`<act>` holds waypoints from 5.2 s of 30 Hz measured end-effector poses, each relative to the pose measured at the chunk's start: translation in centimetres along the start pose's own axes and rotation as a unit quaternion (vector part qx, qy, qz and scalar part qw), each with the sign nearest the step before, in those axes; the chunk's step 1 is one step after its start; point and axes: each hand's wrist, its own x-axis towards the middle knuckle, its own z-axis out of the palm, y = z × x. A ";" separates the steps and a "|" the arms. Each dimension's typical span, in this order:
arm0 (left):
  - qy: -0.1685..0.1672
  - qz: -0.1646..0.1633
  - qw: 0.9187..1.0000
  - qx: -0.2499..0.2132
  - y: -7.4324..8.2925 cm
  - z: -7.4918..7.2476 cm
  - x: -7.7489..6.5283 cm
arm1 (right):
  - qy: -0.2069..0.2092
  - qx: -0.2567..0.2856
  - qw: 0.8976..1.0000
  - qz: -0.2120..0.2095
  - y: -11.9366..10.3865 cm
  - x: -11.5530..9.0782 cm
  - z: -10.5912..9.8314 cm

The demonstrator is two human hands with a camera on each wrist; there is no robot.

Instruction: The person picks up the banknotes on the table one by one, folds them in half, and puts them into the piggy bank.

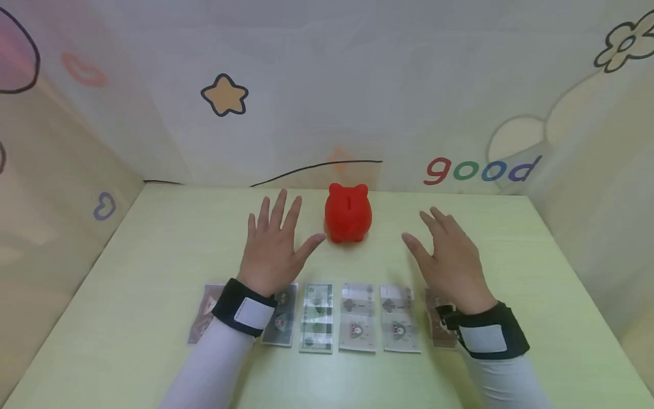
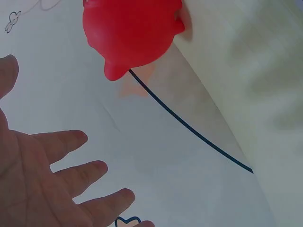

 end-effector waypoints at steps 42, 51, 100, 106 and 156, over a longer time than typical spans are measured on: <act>-0.362 -0.032 0.793 -0.489 15.7 5.7 -3.7 | -0.211 0.158 0.960 0.100 7.8 -7.3 -2.3; -0.366 -0.038 0.790 -0.490 15.9 7.3 -3.5 | -0.220 0.174 0.953 0.111 7.9 -8.0 -1.9; -0.253 0.000 0.811 -0.527 12.1 2.3 -4.7 | 0.073 0.172 0.982 0.004 2.0 -6.5 -0.8; -0.228 0.002 0.802 -0.552 11.2 1.3 -4.7 | 0.099 0.219 0.971 0.005 0.6 -5.7 -0.3; -0.082 -0.066 0.825 -0.555 4.1 2.0 0.3 | -0.072 0.427 0.900 0.060 -4.5 0.7 2.8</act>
